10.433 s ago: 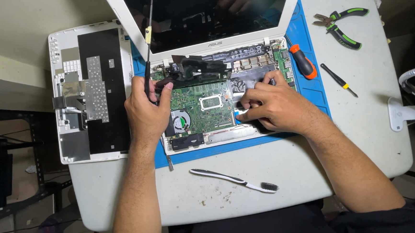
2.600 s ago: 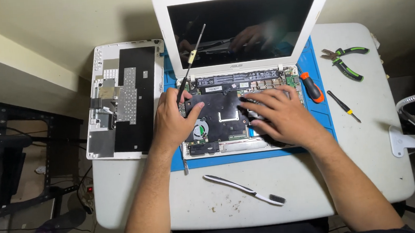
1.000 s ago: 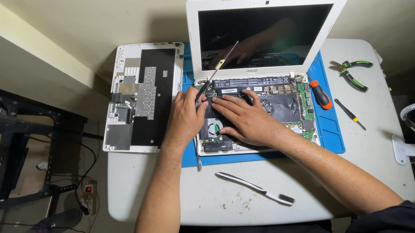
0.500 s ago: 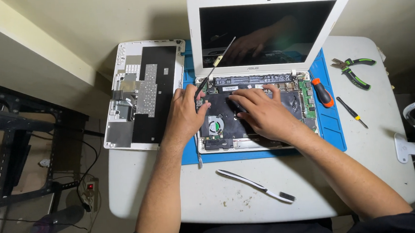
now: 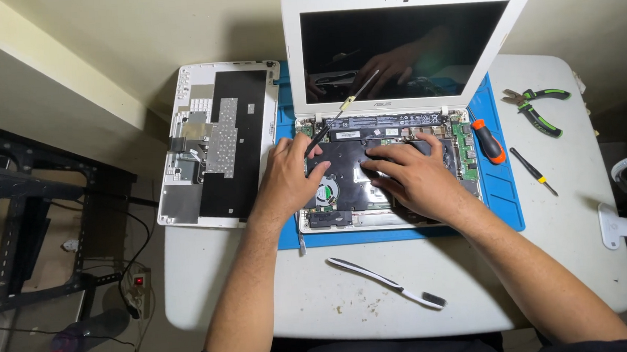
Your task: Repairing a laptop by removing internal components, unscrewing parts, and cleaning the motherboard with a brush.
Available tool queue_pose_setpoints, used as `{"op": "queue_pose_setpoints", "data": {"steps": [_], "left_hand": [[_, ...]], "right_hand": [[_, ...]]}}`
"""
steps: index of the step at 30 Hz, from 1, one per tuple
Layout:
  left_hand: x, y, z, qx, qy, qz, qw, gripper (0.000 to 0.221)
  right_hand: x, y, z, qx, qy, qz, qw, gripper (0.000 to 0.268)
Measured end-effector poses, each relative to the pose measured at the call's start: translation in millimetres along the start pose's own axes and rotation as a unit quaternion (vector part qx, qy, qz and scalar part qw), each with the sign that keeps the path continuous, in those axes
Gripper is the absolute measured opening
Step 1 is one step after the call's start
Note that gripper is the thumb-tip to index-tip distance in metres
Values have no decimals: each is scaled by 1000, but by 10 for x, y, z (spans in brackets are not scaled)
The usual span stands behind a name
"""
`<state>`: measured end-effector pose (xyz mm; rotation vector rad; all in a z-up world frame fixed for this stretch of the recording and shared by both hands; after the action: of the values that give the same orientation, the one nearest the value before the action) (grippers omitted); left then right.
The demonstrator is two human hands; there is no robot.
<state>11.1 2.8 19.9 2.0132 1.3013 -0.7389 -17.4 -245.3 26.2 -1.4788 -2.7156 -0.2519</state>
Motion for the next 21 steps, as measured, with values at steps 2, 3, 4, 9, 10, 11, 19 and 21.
{"op": "queue_pose_setpoints", "data": {"steps": [2, 3, 4, 9, 10, 11, 19, 21], "left_hand": [[31, 7, 8, 0, 6, -2, 1000, 28], [45, 8, 14, 1, 12, -4, 1000, 27], [48, 7, 5, 1, 12, -4, 1000, 27], [-25, 9, -21, -16, -25, -3, 1000, 28], [-44, 11, -2, -15, -25, -2, 1000, 28], [-62, 13, 15, -17, -21, -1, 1000, 29], [-131, 4, 43, -3, 13, 6, 1000, 28], [-145, -19, 58, -20, -3, 32, 999, 42]], "right_hand": [[-6, -20, 18, -14, -16, -7, 1000, 24], [-8, -34, 26, -28, -32, -12, 999, 20], [5, -51, 13, -28, -31, -12, 999, 20], [48, -119, -14, -48, -71, -45, 995, 16], [71, -120, -22, -47, -71, -43, 995, 16], [95, -122, -30, -50, -65, -45, 996, 18], [149, -277, -50, -37, -77, -59, 995, 21], [162, -318, -61, -28, -83, -73, 994, 27]]}}
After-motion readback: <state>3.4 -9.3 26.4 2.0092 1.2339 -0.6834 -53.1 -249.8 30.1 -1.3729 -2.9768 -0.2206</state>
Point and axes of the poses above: each hand's wrist, its own y-axis towards the middle knuckle, its own z-axis out of the palm, x = y × z, the point moved 2 cm from there along y, towards the middle knuckle, and after that the axes turned 7 degrees about -y, right-handed, at the moved point
